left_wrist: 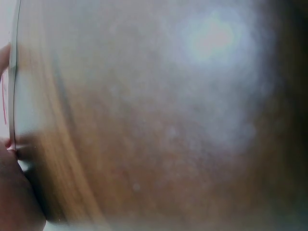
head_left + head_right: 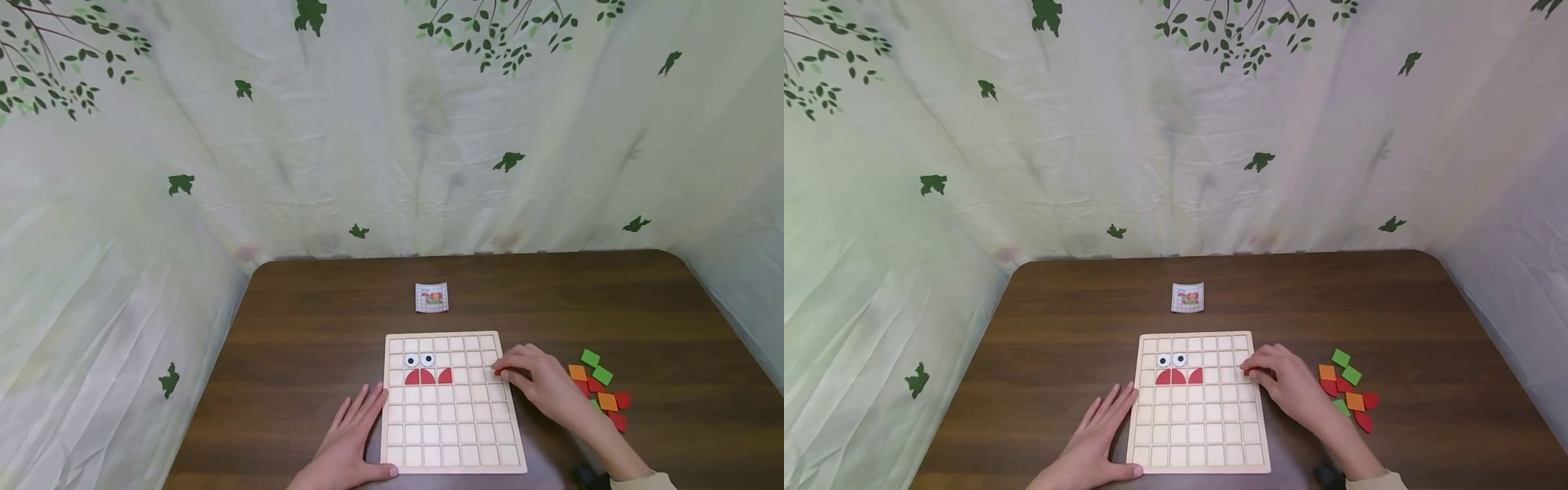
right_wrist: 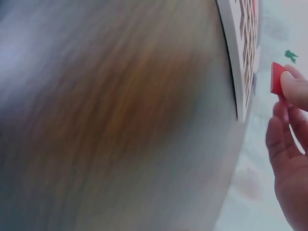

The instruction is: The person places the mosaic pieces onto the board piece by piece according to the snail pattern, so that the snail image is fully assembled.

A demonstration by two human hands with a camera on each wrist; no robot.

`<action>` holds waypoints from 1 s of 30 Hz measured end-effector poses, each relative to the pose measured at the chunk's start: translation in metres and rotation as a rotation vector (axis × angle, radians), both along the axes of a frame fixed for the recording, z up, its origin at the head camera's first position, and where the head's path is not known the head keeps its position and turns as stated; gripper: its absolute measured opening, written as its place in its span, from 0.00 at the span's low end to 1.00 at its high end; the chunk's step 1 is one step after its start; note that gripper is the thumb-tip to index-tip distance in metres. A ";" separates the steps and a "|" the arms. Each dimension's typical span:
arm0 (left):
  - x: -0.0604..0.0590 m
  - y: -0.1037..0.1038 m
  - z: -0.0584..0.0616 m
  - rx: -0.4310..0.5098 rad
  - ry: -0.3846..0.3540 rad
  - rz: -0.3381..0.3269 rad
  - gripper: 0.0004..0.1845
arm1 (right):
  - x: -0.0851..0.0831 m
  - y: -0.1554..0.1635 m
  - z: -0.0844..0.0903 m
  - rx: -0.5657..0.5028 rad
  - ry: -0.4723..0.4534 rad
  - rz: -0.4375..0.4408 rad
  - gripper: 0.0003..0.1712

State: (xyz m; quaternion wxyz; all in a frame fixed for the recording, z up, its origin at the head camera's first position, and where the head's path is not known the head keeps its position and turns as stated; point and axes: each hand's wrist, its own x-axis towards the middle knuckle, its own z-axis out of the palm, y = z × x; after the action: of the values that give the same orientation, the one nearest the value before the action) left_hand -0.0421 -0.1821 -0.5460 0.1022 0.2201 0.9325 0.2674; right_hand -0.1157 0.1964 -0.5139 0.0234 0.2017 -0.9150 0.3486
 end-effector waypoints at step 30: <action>-0.003 0.001 -0.003 -0.009 -0.066 0.019 0.62 | -0.006 -0.050 -0.007 -0.046 -0.208 -0.187 0.09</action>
State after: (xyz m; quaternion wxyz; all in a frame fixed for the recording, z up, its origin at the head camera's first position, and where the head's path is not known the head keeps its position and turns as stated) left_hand -0.0455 -0.1815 -0.5490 0.1314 0.2020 0.9319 0.2710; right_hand -0.1217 0.1463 -0.5205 -0.0349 0.0779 -0.9191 0.3847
